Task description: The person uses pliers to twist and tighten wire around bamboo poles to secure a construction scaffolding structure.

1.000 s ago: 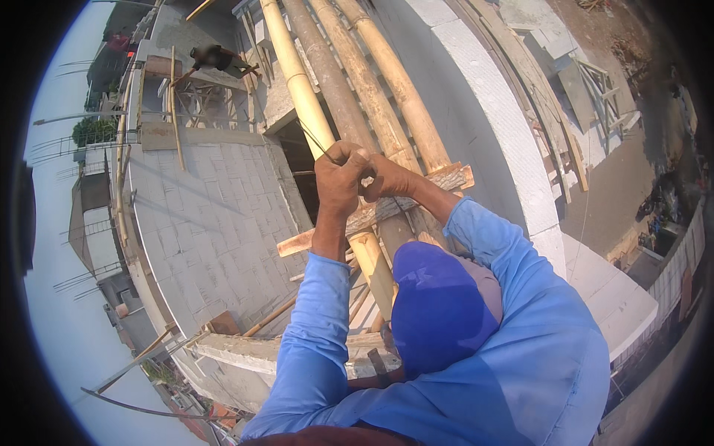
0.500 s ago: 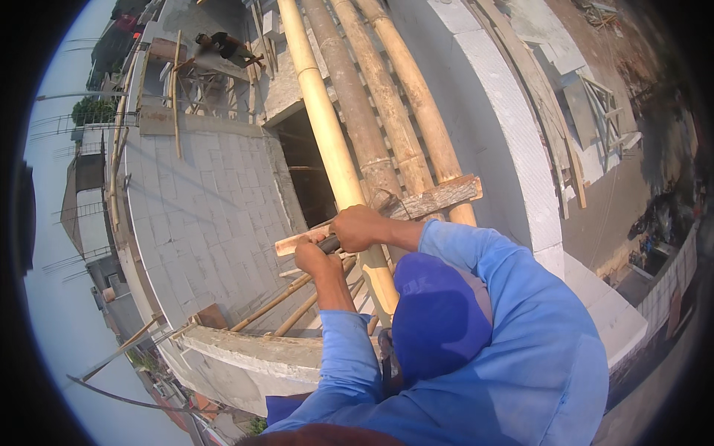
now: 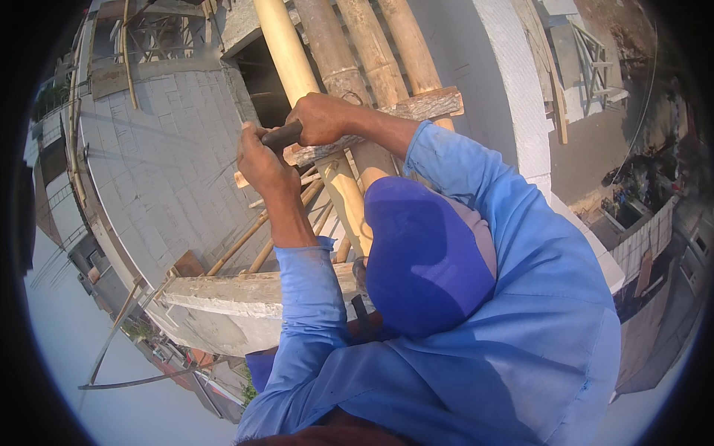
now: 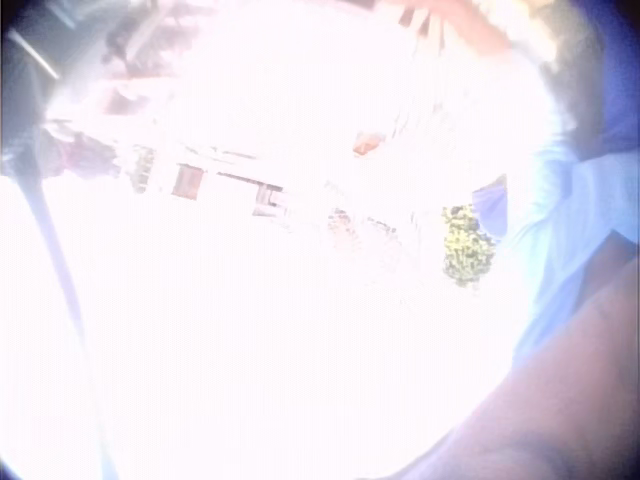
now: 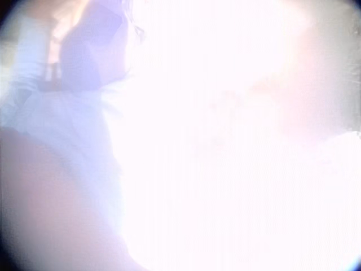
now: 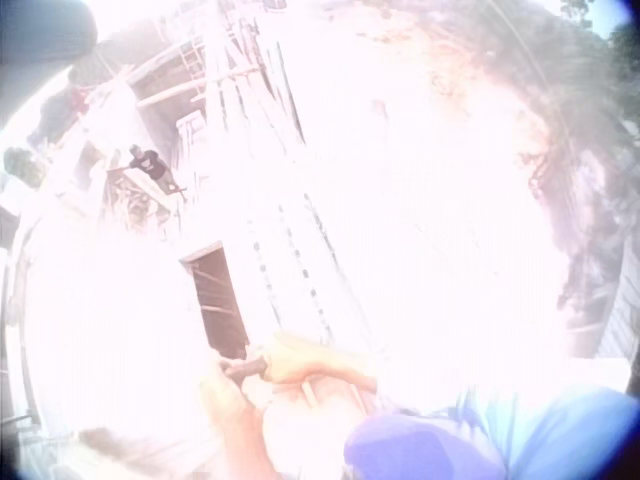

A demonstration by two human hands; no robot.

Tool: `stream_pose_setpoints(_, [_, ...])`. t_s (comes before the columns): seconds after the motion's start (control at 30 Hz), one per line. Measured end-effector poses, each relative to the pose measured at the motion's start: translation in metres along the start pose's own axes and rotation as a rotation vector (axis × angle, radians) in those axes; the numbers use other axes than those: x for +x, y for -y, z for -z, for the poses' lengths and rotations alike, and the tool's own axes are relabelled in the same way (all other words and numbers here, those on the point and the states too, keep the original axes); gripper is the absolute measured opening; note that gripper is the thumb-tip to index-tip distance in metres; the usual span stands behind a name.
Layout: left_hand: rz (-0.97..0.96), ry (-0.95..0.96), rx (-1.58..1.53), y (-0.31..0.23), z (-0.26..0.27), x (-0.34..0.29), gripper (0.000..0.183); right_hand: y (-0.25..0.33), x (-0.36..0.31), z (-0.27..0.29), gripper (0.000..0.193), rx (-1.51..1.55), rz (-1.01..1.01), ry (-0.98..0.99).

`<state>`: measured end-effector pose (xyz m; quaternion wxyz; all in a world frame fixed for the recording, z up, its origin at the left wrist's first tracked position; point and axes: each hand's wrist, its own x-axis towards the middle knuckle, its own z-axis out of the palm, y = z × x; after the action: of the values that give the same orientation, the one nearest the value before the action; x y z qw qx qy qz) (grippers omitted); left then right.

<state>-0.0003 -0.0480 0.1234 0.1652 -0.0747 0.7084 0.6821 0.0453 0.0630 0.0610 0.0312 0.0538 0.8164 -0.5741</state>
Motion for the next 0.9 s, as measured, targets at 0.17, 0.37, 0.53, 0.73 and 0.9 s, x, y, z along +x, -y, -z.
stream_pose_setpoints(0.17, [-0.103,0.866,0.455,-0.049,-0.079,0.036,0.026,-0.026,-0.013,0.050,0.024,0.698,0.055,-0.140])
stream_pose_setpoints(0.37, [0.234,1.403,0.259,-0.047,-0.125,0.047,0.024,-0.061,-0.017,0.066,0.030,0.805,0.367,-0.046])
stream_pose_setpoints(0.53, [0.212,1.176,0.512,-0.033,-0.139,0.051,0.019,-0.069,-0.021,0.064,0.030,1.027,0.149,-0.118])
stream_pose_setpoints(0.73, [-0.124,0.623,0.360,-0.025,-0.119,0.062,0.016,-0.037,-0.009,0.038,0.068,0.754,0.070,-0.280])
stream_pose_setpoints(0.9, [-0.079,0.501,0.224,-0.025,-0.092,0.066,0.014,-0.032,0.005,0.026,0.079,0.502,0.065,-0.351])
